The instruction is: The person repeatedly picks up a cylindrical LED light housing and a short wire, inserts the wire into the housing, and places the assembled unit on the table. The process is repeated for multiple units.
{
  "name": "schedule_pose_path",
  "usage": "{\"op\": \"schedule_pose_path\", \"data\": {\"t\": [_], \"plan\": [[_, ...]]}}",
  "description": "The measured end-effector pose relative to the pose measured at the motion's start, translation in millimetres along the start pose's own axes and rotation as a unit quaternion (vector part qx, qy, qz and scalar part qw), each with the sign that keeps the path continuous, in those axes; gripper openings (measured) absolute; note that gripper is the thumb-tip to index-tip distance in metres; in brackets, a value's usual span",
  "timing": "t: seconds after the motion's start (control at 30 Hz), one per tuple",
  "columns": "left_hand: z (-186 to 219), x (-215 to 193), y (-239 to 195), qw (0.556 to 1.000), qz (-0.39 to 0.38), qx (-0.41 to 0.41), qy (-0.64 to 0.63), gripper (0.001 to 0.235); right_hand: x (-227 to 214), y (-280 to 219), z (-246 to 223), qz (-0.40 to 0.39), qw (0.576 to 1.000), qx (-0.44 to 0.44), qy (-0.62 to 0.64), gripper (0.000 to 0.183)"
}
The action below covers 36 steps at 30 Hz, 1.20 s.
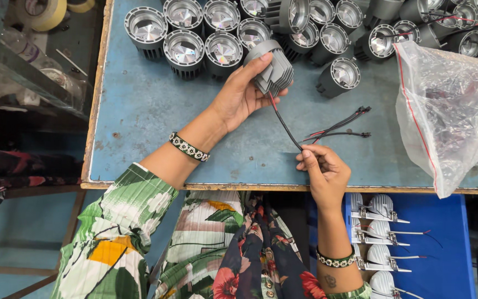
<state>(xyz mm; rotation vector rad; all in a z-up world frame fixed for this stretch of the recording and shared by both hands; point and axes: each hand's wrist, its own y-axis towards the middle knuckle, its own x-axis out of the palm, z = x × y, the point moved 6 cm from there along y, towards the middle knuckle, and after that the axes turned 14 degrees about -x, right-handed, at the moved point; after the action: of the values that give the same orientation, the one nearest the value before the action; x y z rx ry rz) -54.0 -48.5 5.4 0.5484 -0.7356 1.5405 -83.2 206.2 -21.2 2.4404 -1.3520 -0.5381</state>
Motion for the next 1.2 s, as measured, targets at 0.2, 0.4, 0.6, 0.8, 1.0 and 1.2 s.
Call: {"op": "schedule_pose_path", "data": {"t": [0.2, 0.4, 0.6, 0.8, 1.0, 1.2], "plan": [[1.2, -1.3, 1.1, 1.0, 0.003, 0.001, -0.01, 0.053, 1.4, 1.1, -3.8, 0.002, 1.0, -0.007, -0.001, 0.015], [-0.7, 0.5, 0.6, 1.0, -0.002, -0.001, -0.015, 0.053, 3.8, 1.8, -8.9, 0.007, 1.0, -0.027, -0.007, 0.014], [-0.2, 1.6, 1.2, 0.999, -0.016, 0.013, -0.038, 0.049, 6.0, 2.2, -15.2, 0.022, 0.998, -0.048, -0.038, 0.012], [1.0, 0.5, 1.4, 0.999, -0.013, 0.018, -0.041, 0.05, 10.4, 2.9, -23.5, 0.019, 0.995, -0.074, -0.065, 0.012], [3.1, 1.6, -1.0, 0.999, -0.009, 0.025, -0.035, 0.049, 14.7, 4.0, -31.4, 0.005, 0.99, -0.092, -0.105, 0.01], [3.2, 3.2, -2.3, 1.0, -0.004, 0.024, 0.0, 0.051, 14.6, 5.4, -32.3, 0.003, 0.991, -0.092, -0.1, 0.01]]}}
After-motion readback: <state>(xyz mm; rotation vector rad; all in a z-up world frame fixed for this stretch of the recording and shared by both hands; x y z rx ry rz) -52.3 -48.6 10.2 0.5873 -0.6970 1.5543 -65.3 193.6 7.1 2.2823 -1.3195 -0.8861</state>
